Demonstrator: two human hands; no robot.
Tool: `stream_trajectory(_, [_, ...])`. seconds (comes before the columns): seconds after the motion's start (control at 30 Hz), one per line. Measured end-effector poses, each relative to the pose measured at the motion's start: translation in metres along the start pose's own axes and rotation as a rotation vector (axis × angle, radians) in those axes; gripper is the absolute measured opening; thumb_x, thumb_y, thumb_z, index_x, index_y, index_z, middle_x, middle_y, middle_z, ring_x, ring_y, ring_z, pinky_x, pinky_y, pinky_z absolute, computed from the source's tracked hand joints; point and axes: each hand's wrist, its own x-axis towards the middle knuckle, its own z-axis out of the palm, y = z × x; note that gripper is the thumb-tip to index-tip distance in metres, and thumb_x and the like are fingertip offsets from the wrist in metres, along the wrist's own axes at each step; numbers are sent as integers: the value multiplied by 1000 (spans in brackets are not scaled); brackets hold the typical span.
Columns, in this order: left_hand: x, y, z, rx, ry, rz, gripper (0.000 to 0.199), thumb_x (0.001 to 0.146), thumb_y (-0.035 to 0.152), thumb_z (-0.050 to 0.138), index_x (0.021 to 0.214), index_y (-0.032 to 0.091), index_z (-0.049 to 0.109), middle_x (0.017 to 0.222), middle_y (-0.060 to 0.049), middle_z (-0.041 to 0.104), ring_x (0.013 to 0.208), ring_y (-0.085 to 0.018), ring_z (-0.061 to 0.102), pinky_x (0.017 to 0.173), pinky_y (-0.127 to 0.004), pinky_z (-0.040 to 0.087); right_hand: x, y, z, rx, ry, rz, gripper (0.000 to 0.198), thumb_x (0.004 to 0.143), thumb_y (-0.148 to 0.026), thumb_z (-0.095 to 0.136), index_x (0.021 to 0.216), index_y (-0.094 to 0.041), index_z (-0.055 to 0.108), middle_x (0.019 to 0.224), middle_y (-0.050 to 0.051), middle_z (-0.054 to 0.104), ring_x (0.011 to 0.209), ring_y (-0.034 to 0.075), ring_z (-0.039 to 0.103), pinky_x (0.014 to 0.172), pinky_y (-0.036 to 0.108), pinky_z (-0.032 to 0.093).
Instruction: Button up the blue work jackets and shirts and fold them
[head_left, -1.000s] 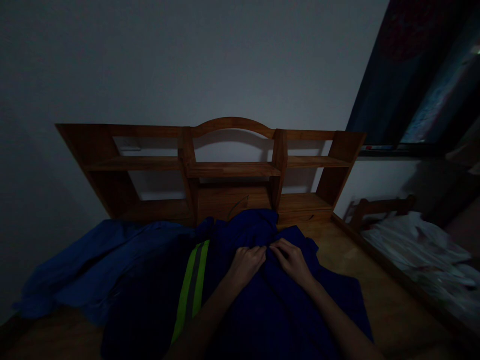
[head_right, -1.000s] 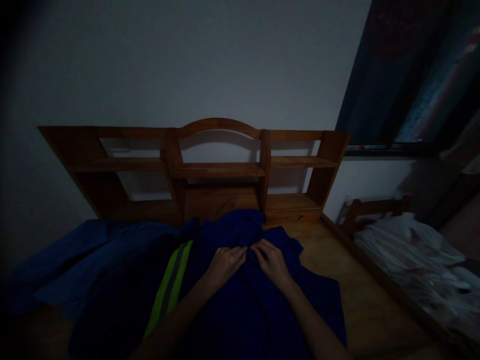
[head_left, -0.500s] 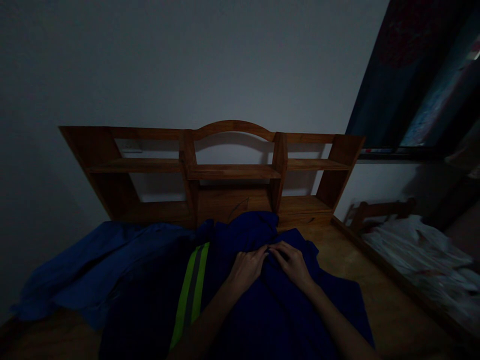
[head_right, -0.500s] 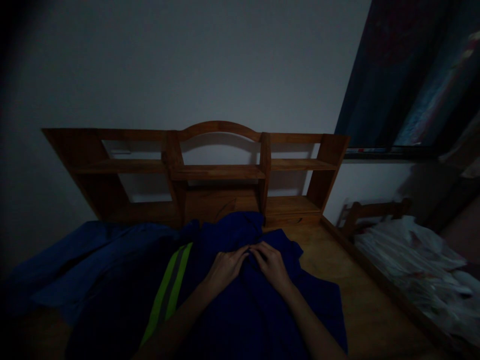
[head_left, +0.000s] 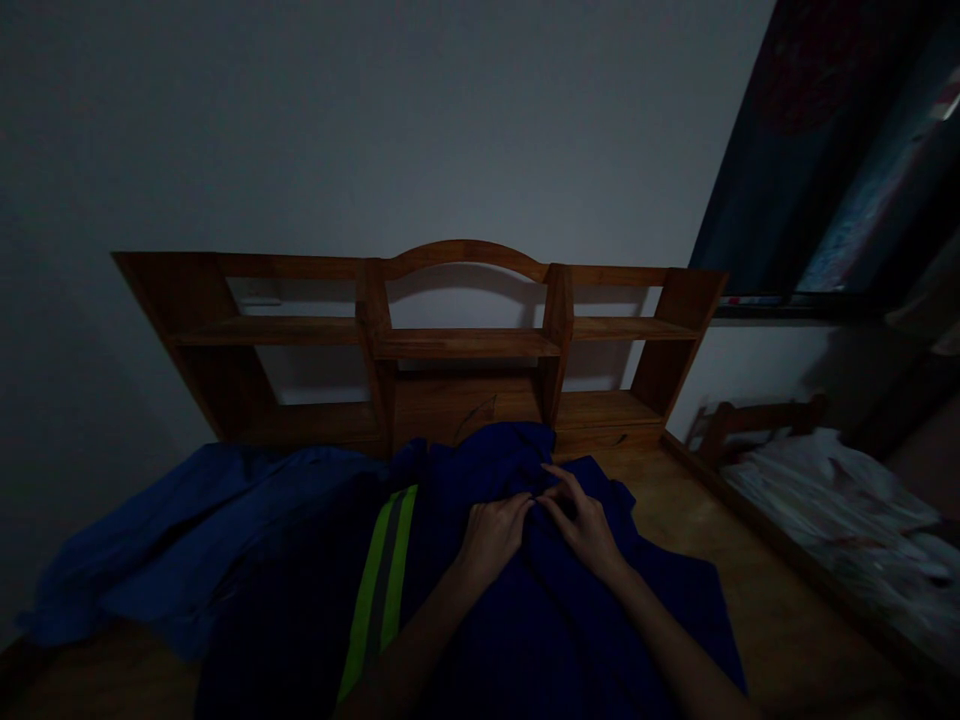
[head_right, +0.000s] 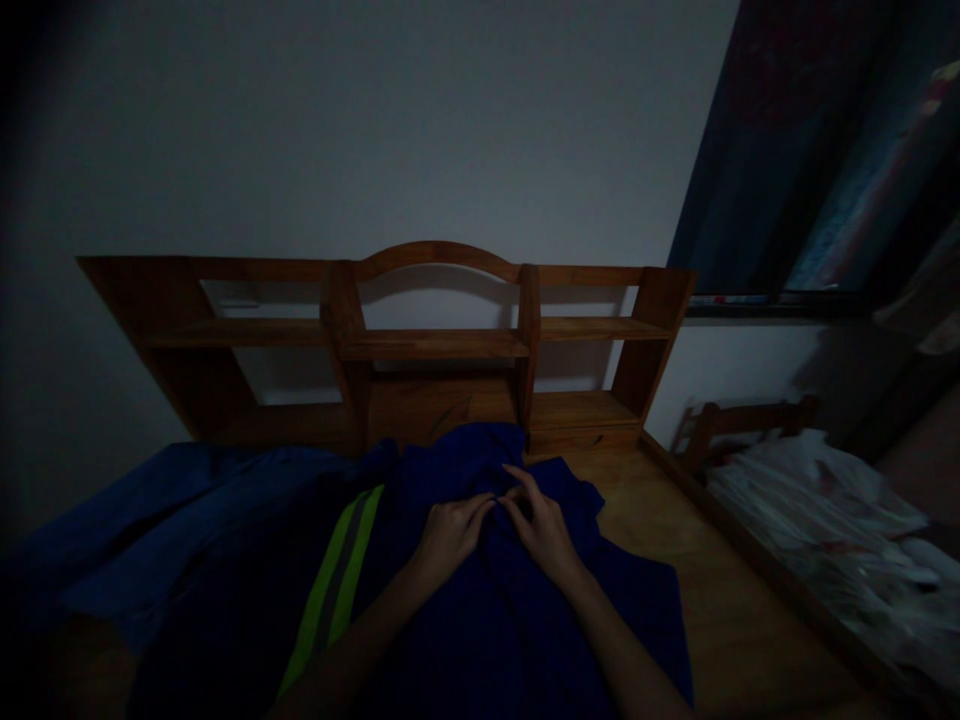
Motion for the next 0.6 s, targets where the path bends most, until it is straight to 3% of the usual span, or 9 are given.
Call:
stream_trajectory(0.2, [1,1,6,-68,17,-174,33,94,36,32,97,27,64,86,-2,71,75,-16,66,65,-23,41,0,1,1,-12,-5,8,42,87,-30,51,128,-27,41,87,-1,62,82,13,61,78,25,46])
stream_trajectory(0.6, [2,-4,13,-123,47,-314,32,93,39,31,91,25,60,81,-1,69,73,-15,64,63,-22,37,1,-1,0,-69,-22,-22,44,85,-24,48,128,-25,42,88,0,60,81,13,60,78,25,47])
